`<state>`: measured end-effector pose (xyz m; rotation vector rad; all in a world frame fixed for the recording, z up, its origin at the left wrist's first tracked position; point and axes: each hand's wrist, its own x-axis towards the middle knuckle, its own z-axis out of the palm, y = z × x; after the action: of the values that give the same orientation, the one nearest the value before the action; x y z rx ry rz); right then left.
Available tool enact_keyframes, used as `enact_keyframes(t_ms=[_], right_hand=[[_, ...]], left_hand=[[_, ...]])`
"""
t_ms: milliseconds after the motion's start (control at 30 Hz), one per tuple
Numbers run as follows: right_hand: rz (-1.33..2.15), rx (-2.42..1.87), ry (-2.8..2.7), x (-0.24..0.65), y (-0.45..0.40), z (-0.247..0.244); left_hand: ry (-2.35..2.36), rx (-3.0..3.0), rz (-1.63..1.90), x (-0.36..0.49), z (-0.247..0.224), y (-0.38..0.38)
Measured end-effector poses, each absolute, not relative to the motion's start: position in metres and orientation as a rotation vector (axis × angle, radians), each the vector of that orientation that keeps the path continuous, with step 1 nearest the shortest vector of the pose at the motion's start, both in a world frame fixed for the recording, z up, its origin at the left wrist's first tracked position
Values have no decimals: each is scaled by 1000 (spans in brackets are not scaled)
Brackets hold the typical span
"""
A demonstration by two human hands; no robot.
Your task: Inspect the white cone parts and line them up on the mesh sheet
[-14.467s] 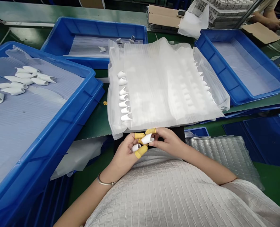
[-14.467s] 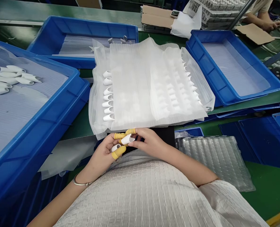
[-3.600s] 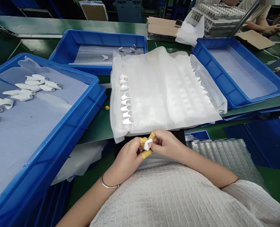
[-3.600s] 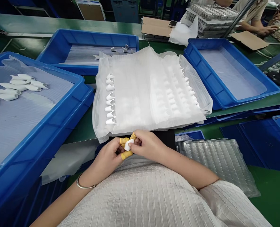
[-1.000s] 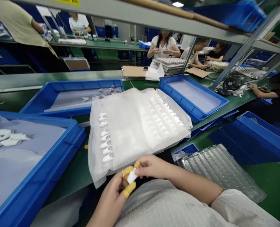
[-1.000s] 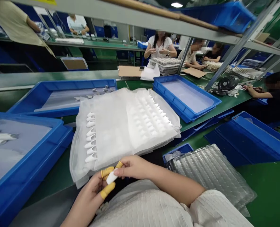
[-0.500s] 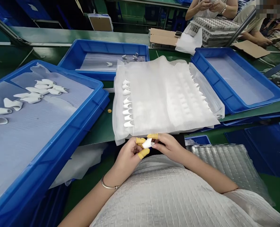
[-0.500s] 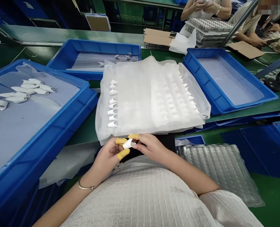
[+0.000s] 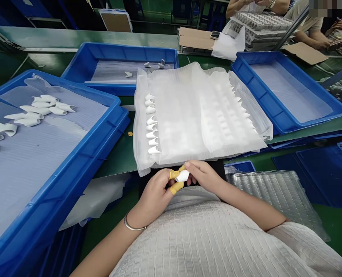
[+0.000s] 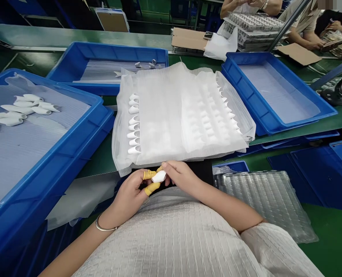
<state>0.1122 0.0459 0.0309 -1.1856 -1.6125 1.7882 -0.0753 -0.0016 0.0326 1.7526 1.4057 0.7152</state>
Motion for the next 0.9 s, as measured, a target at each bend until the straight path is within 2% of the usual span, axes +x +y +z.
enact_keyframes(t_ms=[167, 433, 700, 900], right_hand=[[1871, -1222, -1368, 117, 51, 20], [1879, -1080, -1649, 125, 51, 31], [1710, -1092, -1741, 123, 50, 35], [1910, -1115, -1566, 121, 50, 30]], left_hand=[[1410, 1713, 748, -76, 32, -2], [1452, 1586, 768, -76, 30, -1], [1412, 1384, 773, -78, 26, -3], [1428, 1386, 776, -76, 29, -4]])
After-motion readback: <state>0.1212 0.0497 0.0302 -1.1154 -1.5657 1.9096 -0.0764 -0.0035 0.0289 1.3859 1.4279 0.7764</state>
